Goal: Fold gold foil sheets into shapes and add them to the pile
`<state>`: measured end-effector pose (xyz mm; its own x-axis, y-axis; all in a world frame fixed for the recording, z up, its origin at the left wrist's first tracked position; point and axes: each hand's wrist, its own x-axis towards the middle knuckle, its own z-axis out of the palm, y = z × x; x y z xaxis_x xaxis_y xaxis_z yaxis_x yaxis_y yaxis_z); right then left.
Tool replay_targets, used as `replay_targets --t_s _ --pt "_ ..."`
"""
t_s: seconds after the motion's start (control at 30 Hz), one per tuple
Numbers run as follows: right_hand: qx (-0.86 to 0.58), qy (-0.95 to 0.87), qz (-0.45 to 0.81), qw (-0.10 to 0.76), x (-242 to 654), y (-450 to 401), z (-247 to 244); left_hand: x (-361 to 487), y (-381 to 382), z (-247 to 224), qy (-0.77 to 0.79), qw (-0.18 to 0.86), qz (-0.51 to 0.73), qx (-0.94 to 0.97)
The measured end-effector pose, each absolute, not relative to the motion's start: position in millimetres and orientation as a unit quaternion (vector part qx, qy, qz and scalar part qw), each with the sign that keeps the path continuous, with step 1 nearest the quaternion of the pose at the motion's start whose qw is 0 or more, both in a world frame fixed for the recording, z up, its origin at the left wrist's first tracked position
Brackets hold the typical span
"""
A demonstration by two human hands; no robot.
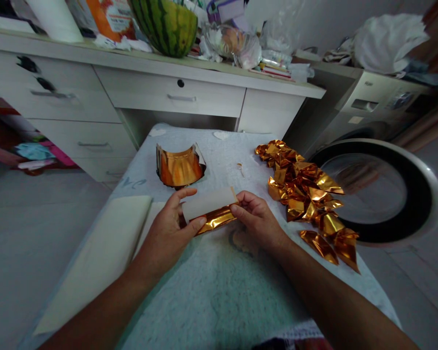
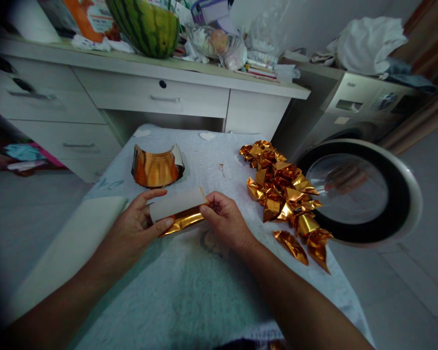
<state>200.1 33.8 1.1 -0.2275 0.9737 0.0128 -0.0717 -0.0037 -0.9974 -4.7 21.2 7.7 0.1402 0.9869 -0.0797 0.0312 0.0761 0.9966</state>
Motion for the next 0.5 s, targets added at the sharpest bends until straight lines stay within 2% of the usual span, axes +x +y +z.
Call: replay_targets --t_s 0.3,0.5 --pt "-0.453 -0.561 0.535 0.44 198.4 33.5 0.4 -4.2 19.9 9.0 0.521 0.529 0.414 0.527" --pt "-0.516 -0.623 0.438 0.392 197.4 34.9 -6.6 -3.8 16.8 9.2 0.591 0.373 0.351 0.623"
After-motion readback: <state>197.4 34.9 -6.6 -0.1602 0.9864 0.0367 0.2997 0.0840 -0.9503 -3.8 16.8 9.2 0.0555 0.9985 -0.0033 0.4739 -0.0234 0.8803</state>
